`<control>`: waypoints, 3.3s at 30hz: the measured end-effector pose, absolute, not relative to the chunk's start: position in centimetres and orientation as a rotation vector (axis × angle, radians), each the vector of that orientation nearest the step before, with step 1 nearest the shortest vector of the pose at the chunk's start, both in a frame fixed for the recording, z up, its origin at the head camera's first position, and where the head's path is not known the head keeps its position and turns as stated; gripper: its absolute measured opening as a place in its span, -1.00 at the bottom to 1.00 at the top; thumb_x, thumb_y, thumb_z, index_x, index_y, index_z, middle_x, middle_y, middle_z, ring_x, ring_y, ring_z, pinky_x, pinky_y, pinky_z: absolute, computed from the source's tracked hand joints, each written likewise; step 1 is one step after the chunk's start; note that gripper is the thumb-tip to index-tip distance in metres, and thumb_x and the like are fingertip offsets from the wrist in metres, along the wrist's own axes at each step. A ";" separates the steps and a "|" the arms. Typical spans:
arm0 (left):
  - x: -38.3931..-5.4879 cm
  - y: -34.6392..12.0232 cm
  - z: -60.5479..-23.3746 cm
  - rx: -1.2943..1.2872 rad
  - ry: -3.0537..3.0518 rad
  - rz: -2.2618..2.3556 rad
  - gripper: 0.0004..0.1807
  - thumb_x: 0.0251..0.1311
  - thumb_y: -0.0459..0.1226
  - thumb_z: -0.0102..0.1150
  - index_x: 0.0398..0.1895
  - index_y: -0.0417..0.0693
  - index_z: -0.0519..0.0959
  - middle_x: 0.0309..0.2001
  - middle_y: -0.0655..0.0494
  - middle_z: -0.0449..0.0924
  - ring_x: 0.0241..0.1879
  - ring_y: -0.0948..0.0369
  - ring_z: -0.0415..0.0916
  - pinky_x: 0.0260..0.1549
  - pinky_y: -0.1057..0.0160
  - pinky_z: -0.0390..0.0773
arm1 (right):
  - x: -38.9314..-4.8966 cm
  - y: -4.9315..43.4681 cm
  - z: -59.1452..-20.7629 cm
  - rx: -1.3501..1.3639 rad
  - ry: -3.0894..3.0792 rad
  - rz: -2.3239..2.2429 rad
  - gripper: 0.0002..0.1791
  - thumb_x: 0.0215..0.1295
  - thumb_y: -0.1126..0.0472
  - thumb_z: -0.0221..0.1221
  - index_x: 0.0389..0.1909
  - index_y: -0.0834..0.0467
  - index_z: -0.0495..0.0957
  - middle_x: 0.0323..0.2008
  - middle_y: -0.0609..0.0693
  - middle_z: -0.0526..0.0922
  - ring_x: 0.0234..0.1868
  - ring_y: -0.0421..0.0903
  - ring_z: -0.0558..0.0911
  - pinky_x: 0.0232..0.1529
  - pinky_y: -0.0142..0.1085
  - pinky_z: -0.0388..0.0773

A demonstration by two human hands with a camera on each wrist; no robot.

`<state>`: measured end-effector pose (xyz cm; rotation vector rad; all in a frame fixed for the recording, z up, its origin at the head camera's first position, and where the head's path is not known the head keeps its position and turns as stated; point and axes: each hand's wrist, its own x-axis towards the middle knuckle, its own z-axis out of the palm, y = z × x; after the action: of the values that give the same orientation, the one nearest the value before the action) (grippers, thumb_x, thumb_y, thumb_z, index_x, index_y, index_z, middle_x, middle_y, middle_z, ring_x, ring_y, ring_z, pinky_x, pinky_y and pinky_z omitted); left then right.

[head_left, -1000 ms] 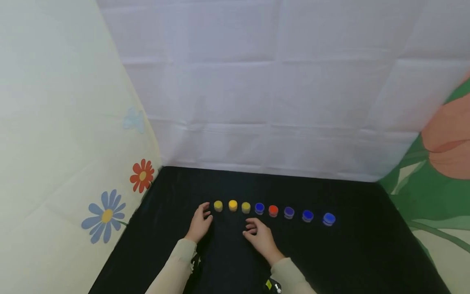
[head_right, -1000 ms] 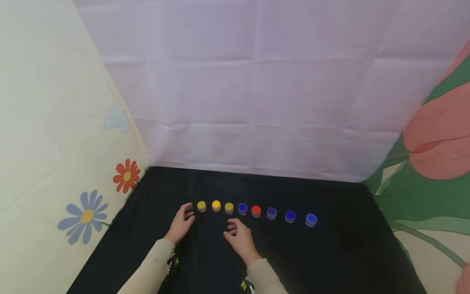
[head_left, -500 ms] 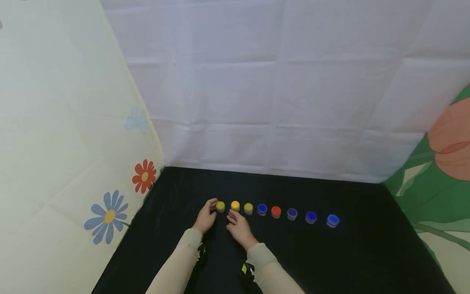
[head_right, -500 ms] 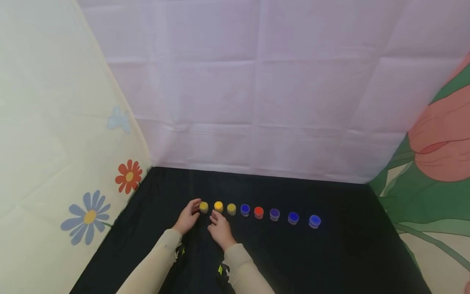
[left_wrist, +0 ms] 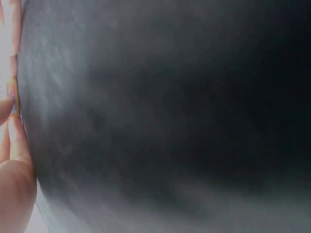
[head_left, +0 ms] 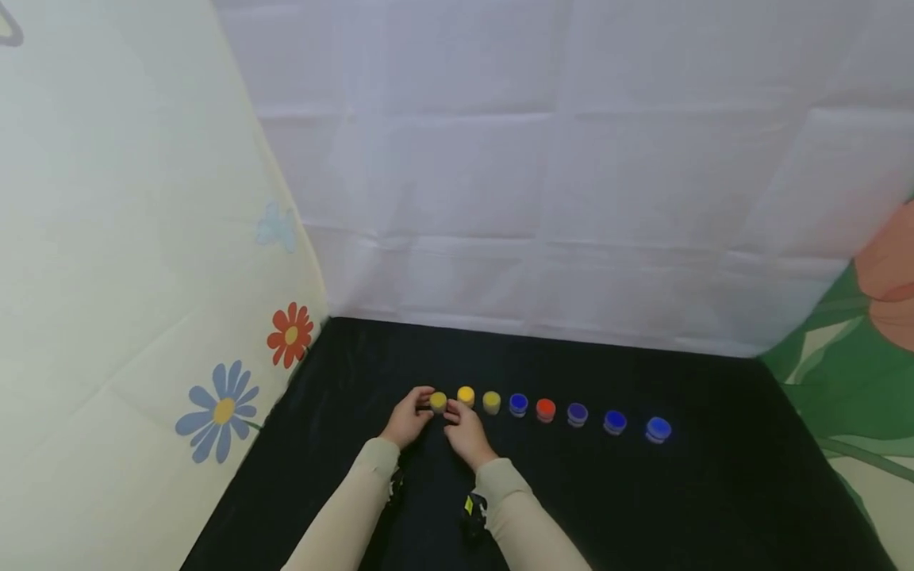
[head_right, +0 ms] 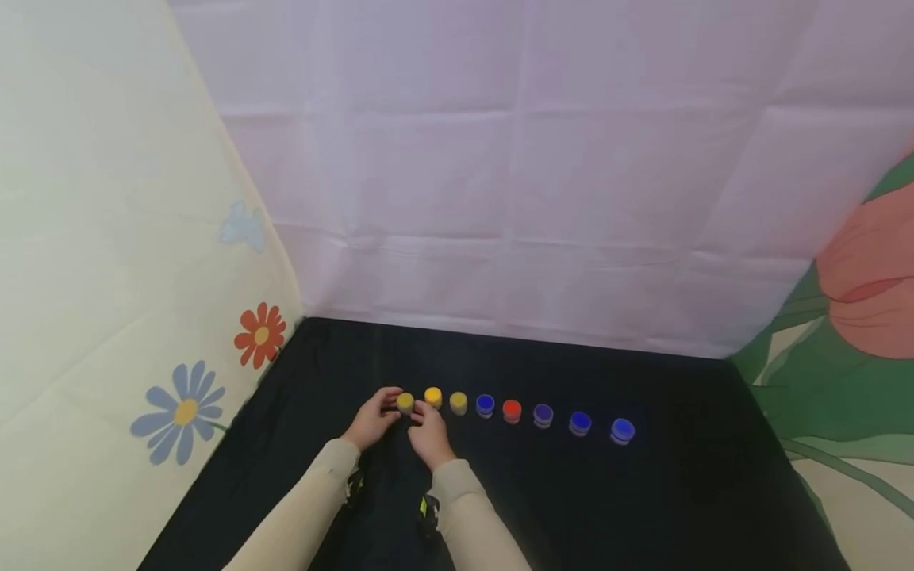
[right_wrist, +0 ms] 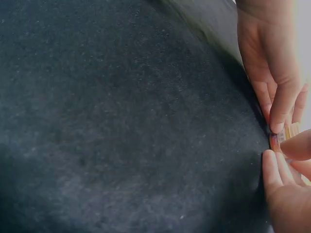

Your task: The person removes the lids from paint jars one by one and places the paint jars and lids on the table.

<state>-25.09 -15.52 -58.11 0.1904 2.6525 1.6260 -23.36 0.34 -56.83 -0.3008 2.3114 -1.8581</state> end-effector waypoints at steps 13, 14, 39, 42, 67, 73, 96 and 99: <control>-24.9 -17.4 -58.3 0.384 2.662 1.352 -0.71 0.32 -0.44 0.26 0.09 -0.24 0.54 -0.01 -0.08 0.61 0.02 -0.03 0.56 0.00 -0.03 0.57 | -22.4 1.0 -57.6 -0.274 2.356 -1.828 -0.61 0.23 0.55 0.10 0.10 0.50 0.50 0.04 0.39 0.63 0.09 0.27 0.63 0.06 0.03 0.60; -24.9 -17.6 -58.4 0.389 2.644 1.357 -0.71 0.32 -0.43 0.26 0.09 -0.23 0.54 0.00 -0.07 0.61 0.02 -0.03 0.56 0.01 -0.03 0.57 | -22.3 1.0 -57.7 -0.271 2.360 -1.835 -0.64 0.25 0.53 0.12 0.09 0.49 0.51 0.03 0.38 0.64 0.09 0.26 0.64 0.05 0.02 0.61; -24.1 -18.1 -58.7 0.507 2.477 1.472 -0.67 0.37 -0.42 0.21 0.17 -0.28 0.52 0.09 -0.15 0.60 0.12 -0.07 0.54 0.14 -0.05 0.52 | -21.1 0.5 -60.2 -0.325 2.601 -1.969 -0.77 0.33 0.28 0.33 -0.04 0.21 0.63 -0.09 0.12 0.69 -0.14 0.01 0.71 -0.11 -0.26 0.68; -24.4 -18.2 -58.5 0.497 2.466 1.468 -0.67 0.38 -0.42 0.19 0.18 -0.28 0.52 0.10 -0.15 0.60 0.13 -0.07 0.53 0.16 -0.07 0.50 | -21.3 0.2 -60.0 -0.305 2.610 -1.985 -0.78 0.30 0.32 0.35 -0.06 0.22 0.64 -0.12 0.12 0.70 -0.17 0.01 0.71 -0.13 -0.24 0.68; -24.6 -18.9 -58.6 0.496 2.466 1.451 -0.66 0.39 -0.42 0.19 0.19 -0.30 0.52 0.12 -0.17 0.57 0.16 -0.12 0.50 0.19 -0.13 0.46 | -21.4 -0.3 -60.0 -0.350 2.631 -1.897 -0.75 0.40 0.27 0.26 0.06 0.18 0.63 -0.13 0.08 0.61 -0.12 0.03 0.68 -0.07 -0.17 0.68; -24.8 -18.9 -58.7 0.484 2.471 1.443 -0.67 0.38 -0.42 0.19 0.18 -0.30 0.53 0.11 -0.16 0.59 0.14 -0.09 0.52 0.19 -0.11 0.47 | -21.4 -0.3 -59.9 -0.321 2.596 -1.881 -0.72 0.40 0.25 0.28 0.07 0.21 0.59 -0.12 0.09 0.60 -0.10 0.03 0.67 -0.05 -0.15 0.67; -24.6 -18.8 -58.7 0.457 2.472 1.471 -0.66 0.36 -0.41 0.23 0.17 -0.28 0.54 0.10 -0.15 0.60 0.14 -0.10 0.53 0.18 -0.13 0.48 | -21.4 -0.2 -59.7 -0.304 2.575 -1.888 -0.73 0.40 0.22 0.28 0.05 0.20 0.61 -0.13 0.09 0.58 -0.11 0.02 0.67 -0.05 -0.15 0.67; -24.6 -18.8 -58.7 0.469 2.470 1.476 -0.66 0.36 -0.41 0.23 0.17 -0.28 0.54 0.10 -0.16 0.60 0.14 -0.10 0.53 0.17 -0.13 0.48 | -21.4 -0.2 -59.7 -0.317 2.586 -1.875 -0.73 0.42 0.23 0.26 0.08 0.20 0.61 -0.14 0.08 0.58 -0.11 0.02 0.66 -0.05 -0.15 0.67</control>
<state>-24.58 -18.81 -58.67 0.4686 2.4702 1.4755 -21.37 -0.17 -59.65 -0.3169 2.5856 -1.8748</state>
